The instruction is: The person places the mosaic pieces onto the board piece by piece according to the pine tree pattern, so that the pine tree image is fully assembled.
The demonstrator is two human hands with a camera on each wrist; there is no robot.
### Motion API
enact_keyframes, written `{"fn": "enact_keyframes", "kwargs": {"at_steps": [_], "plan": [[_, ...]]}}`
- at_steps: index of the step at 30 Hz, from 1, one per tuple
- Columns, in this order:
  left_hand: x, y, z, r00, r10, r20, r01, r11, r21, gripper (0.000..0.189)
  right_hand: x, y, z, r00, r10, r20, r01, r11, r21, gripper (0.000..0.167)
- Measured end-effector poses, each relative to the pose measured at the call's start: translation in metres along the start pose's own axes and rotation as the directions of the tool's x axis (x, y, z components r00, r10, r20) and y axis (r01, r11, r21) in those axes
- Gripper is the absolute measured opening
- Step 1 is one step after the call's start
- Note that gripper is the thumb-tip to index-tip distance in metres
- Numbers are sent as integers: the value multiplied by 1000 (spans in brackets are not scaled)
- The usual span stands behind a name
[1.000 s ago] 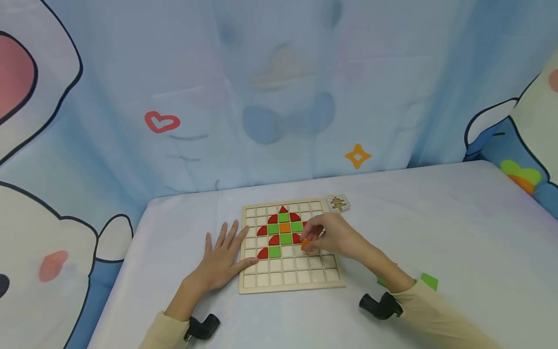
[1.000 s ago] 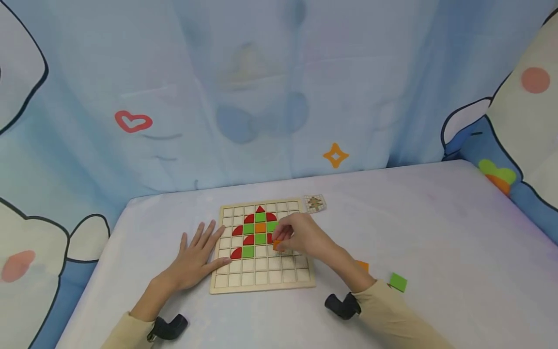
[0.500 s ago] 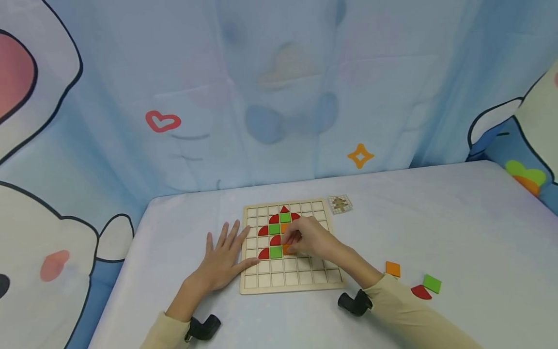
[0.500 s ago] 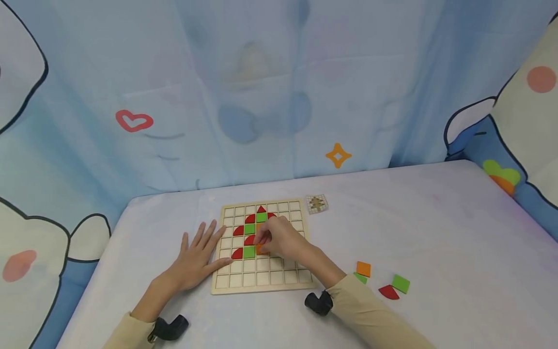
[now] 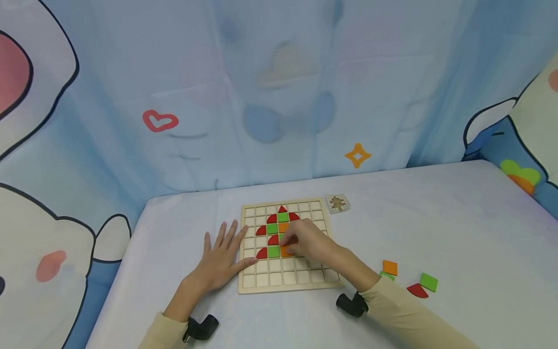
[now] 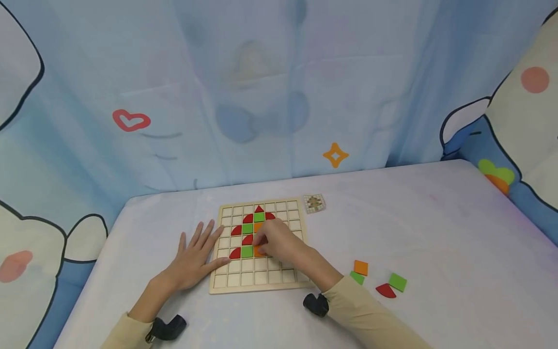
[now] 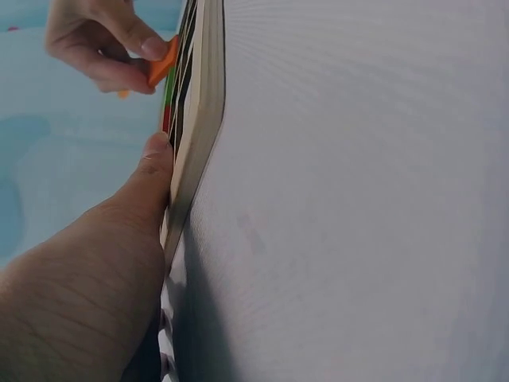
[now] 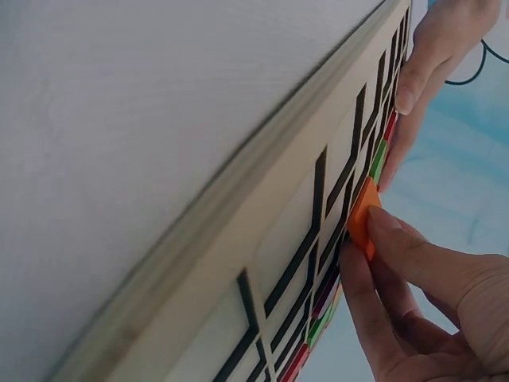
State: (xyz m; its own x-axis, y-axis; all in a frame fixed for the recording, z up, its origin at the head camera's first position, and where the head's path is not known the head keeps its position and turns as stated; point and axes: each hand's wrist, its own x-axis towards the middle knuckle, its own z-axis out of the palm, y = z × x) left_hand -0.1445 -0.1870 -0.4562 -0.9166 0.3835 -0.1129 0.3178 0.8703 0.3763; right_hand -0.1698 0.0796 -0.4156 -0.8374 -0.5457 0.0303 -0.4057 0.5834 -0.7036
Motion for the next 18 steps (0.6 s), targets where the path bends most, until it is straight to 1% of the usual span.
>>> {"fn": "enact_keyframes", "kwargs": {"at_steps": [5, 9, 10, 13, 16, 18], "plan": [[0, -1, 0, 1000, -3, 7, 3, 1000, 1, 89, 2, -8, 3, 999, 36, 14, -34, 994, -100, 12], [0, 0, 0, 1000, -10, 10, 10, 1000, 4, 89, 0, -14, 8, 999, 50, 2, -49, 985, -168, 12], [0, 0, 0, 1000, -6, 0, 6, 1000, -2, 88, 0, -15, 8, 999, 54, -2, -54, 982, -178, 12], [-1, 0, -1, 1000, -3, -6, 3, 1000, -3, 88, -3, -17, 11, 999, 36, -20, -39, 978, -203, 12], [-2, 1, 0, 1000, 10, -26, -10, 1000, -15, 87, -5, -14, 13, 999, -14, -35, 6, 976, -216, 12], [-2, 2, 0, 1000, 11, -28, -12, 1000, -12, 87, -7, -11, 12, 998, -43, -39, 34, 976, -216, 14]]}}
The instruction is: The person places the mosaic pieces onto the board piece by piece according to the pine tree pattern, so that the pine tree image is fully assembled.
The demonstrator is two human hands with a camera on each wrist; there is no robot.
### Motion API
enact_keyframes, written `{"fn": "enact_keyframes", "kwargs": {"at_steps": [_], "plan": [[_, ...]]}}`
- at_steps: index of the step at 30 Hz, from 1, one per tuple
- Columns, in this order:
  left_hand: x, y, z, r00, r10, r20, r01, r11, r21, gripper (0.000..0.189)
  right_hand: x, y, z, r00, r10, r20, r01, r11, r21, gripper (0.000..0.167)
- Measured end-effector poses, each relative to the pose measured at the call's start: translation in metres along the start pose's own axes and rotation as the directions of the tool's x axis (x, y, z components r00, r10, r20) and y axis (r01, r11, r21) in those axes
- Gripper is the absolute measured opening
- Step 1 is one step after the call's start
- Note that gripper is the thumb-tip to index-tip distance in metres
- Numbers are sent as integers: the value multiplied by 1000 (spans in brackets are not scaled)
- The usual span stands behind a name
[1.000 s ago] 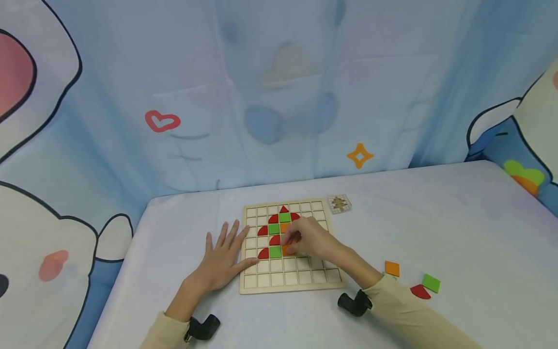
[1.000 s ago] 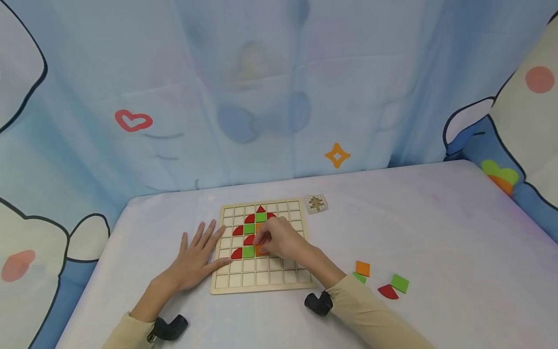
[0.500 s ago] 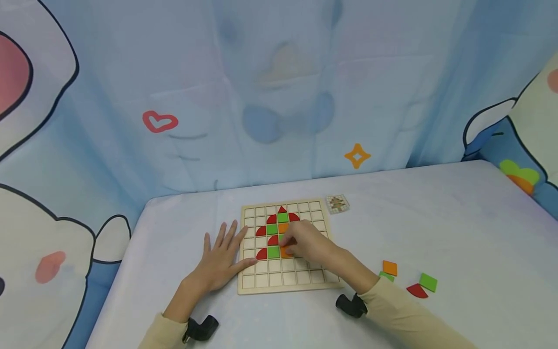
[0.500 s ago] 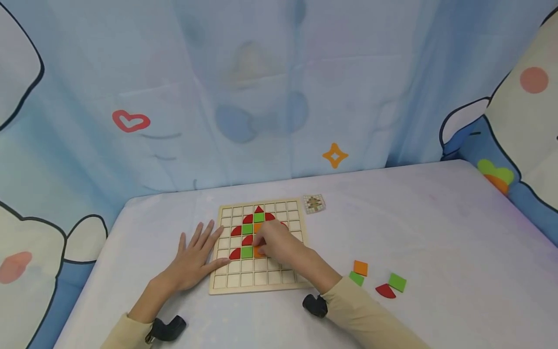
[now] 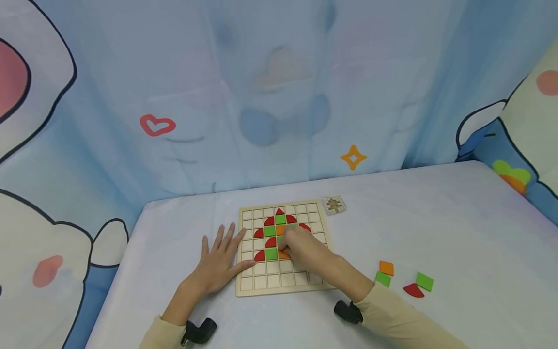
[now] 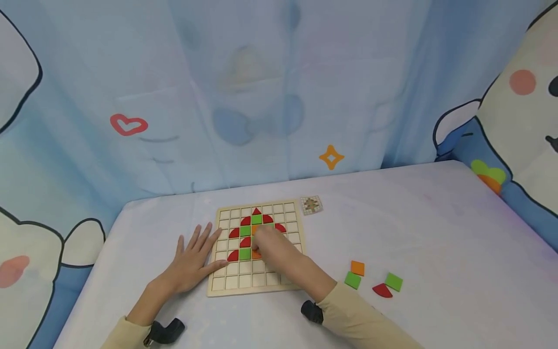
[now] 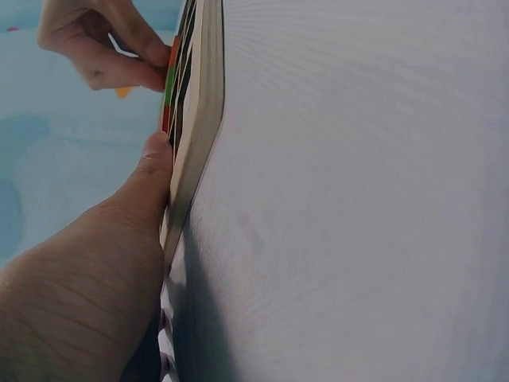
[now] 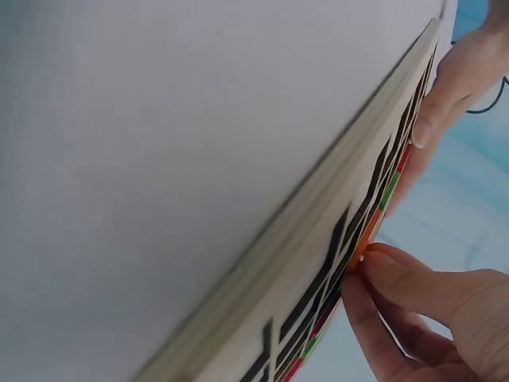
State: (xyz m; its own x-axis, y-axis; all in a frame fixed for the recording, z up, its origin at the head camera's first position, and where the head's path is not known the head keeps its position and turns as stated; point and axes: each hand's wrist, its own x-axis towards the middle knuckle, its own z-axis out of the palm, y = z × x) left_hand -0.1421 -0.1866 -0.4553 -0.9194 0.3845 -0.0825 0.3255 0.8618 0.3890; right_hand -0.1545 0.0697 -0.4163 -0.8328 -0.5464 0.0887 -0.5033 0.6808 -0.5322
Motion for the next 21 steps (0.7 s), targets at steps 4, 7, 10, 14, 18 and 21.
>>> {"fn": "enact_keyframes", "kwargs": {"at_steps": [4, 7, 10, 14, 18, 21], "plan": [[-1, 0, 1, 1000, -11, 7, 11, 1000, 7, 87, -7, 8, -3, 1000, -32, 1, 31, 998, 54, 15], [-1, 0, 1, 1000, -13, 9, 13, 1000, 13, 87, -18, 14, -10, 999, -45, -29, 49, 992, 115, 14], [-1, 0, 1, 1000, -4, -1, 4, 1000, 15, 86, -34, 19, -21, 996, -58, -70, 68, 987, 143, 14], [0, 0, 1, 1000, 0, -5, 0, 1000, 21, 86, -58, 26, -42, 995, -59, -78, 69, 989, 131, 15], [0, 0, 1, 1000, 3, -8, -3, 1000, 10, 86, -84, 36, -63, 999, -24, -47, 28, 995, 92, 17], [-1, 0, 1, 1000, 13, -21, -14, 1000, -7, 87, -104, 48, -74, 999, 23, -25, -22, 998, 66, 18]]}}
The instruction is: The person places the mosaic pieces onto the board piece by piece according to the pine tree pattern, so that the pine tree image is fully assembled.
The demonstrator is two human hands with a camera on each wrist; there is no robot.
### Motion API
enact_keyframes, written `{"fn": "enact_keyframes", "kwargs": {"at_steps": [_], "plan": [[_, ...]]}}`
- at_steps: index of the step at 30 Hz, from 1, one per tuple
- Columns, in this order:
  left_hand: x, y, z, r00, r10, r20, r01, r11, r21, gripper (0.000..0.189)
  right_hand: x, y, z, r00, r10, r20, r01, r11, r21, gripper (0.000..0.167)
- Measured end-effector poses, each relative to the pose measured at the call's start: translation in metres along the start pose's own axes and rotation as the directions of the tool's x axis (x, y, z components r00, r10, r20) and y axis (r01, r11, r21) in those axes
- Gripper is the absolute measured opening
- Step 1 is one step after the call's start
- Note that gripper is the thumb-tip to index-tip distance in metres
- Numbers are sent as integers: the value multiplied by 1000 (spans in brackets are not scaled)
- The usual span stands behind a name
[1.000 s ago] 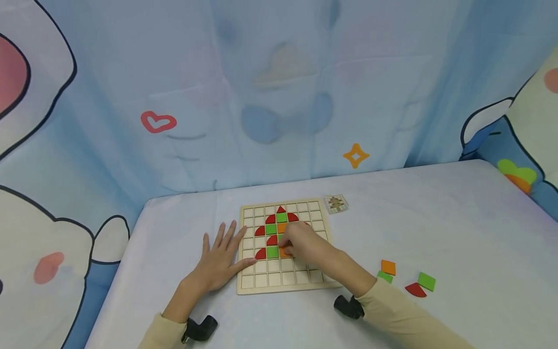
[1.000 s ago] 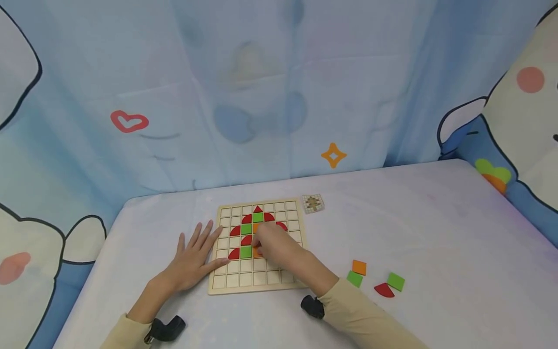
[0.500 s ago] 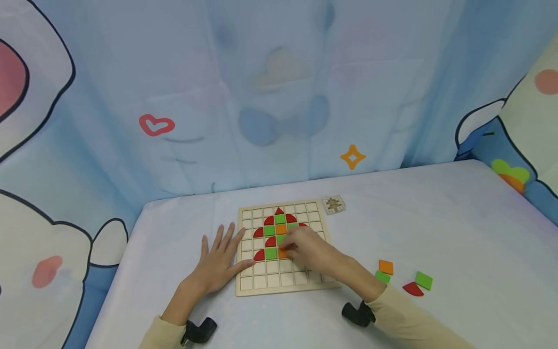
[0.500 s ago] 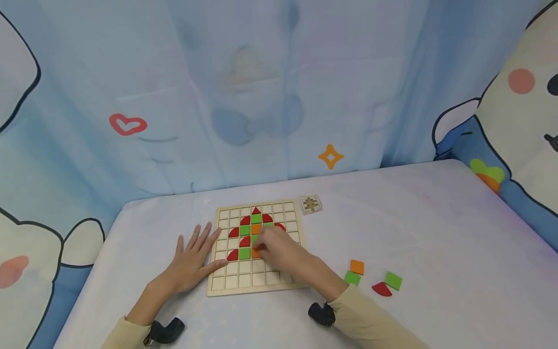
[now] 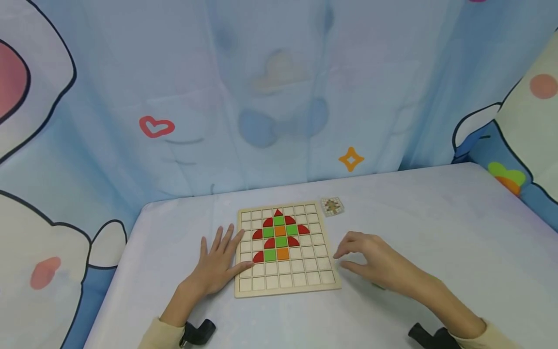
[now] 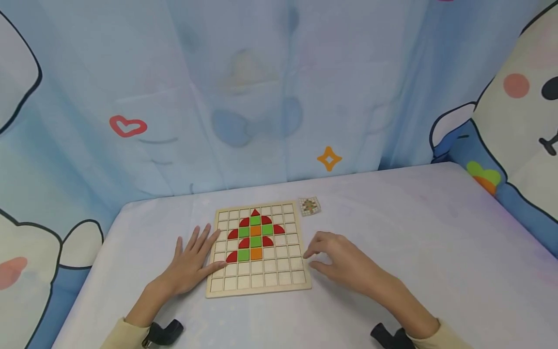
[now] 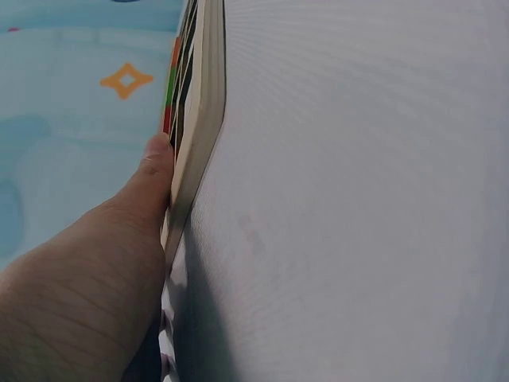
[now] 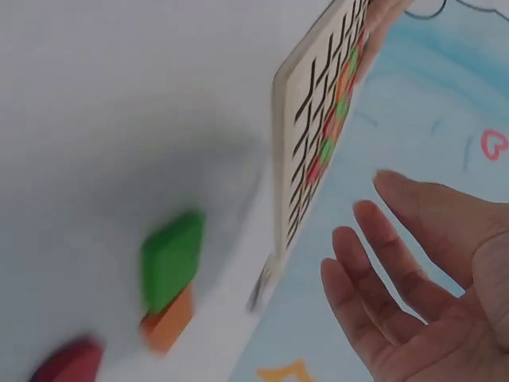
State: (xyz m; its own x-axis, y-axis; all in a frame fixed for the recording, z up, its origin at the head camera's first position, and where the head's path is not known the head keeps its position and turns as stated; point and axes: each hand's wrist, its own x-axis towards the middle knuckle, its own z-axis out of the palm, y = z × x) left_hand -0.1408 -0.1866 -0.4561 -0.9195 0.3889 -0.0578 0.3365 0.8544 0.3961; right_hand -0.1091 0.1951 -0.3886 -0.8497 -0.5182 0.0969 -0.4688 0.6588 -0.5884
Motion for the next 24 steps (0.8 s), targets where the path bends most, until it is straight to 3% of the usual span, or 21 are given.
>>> {"fn": "enact_keyframes", "kwargs": {"at_steps": [5, 10, 14, 24], "plan": [[-1, -1, 2, 999, 22, -33, -23, 1000, -18, 86, -27, 24, -9, 996, 83, 43, -82, 996, -22, 17], [-1, -1, 2, 1000, 6, -2, -6, 1000, -10, 86, -42, 39, -3, 985, 146, 93, -139, 987, -78, 20], [-1, 0, 1, 999, -18, 39, 18, 1000, 13, 87, -48, 46, 2, 988, 133, 84, -125, 988, -96, 23], [1, 2, 0, 1000, -19, 20, 18, 1000, 24, 86, -54, 50, 1, 985, 169, 28, -167, 985, -46, 30]]}}
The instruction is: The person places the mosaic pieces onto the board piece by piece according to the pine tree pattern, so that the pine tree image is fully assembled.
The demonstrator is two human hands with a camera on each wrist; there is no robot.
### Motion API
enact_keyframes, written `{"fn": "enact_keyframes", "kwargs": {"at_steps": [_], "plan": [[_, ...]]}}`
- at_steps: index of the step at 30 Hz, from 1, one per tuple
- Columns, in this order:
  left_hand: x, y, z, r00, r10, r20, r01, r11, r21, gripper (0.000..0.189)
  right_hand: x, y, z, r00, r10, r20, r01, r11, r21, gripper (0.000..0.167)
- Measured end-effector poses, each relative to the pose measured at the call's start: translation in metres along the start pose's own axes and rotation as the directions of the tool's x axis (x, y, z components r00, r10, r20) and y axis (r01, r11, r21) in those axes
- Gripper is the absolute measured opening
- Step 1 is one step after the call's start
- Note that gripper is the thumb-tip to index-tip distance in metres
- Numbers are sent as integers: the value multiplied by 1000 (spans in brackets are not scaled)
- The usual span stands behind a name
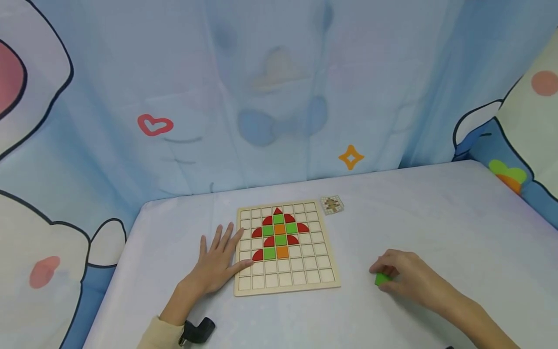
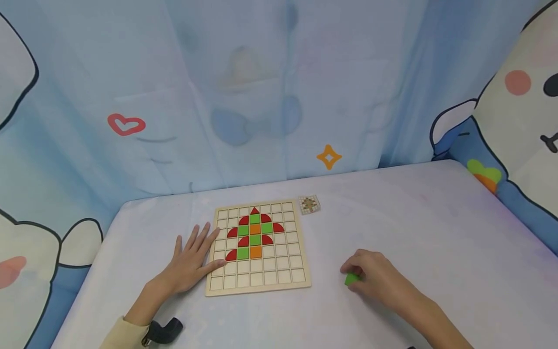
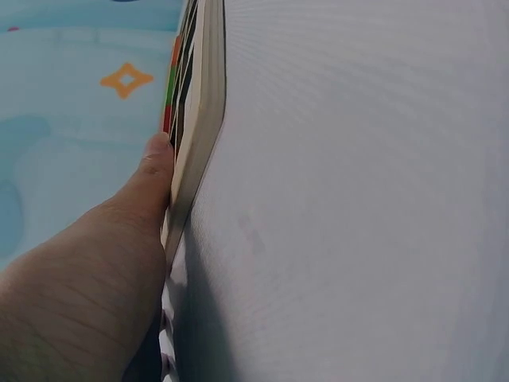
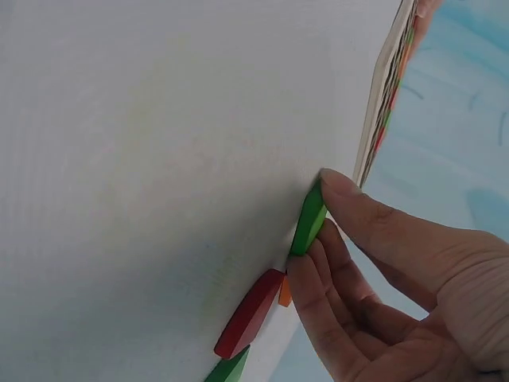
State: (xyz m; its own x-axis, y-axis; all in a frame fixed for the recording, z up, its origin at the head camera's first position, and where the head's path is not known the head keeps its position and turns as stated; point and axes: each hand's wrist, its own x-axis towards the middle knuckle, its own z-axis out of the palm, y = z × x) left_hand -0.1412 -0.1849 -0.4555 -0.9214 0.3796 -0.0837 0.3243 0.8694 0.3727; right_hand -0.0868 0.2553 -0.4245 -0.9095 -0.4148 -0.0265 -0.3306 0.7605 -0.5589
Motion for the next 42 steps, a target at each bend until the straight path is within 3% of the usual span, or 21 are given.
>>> {"fn": "enact_keyframes", "kwargs": {"at_steps": [7, 17, 22, 29, 33, 38, 42], "plan": [[-1, 0, -1, 1000, 3, 1, -3, 1000, -4, 85, 1, 2, -4, 998, 57, 11, -58, 997, 48, 28], [-2, 0, 0, 997, 40, -62, -42, 999, -28, 87, 0, 4, -5, 1000, 26, -14, -24, 996, 80, 26], [-2, 0, 1, 998, 29, -48, -30, 999, -35, 88, 10, -3, -8, 1000, 14, -13, -13, 993, 120, 22], [-3, -4, 5, 995, 50, -85, -54, 998, -39, 89, 48, -27, -9, 1000, -2, -21, 7, 974, 228, 21], [-3, -5, 4, 995, 51, -84, -55, 997, -45, 88, 77, -45, -2, 998, -64, -8, 63, 958, 280, 17], [-1, -2, 2, 999, 25, -29, -26, 999, -29, 87, 109, -63, 12, 985, -173, -4, 167, 944, 284, 10], [0, -2, 1, 1000, 2, 2, -2, 1000, -2, 86, 126, -72, 25, 977, -213, -7, 207, 940, 270, 9]]}}
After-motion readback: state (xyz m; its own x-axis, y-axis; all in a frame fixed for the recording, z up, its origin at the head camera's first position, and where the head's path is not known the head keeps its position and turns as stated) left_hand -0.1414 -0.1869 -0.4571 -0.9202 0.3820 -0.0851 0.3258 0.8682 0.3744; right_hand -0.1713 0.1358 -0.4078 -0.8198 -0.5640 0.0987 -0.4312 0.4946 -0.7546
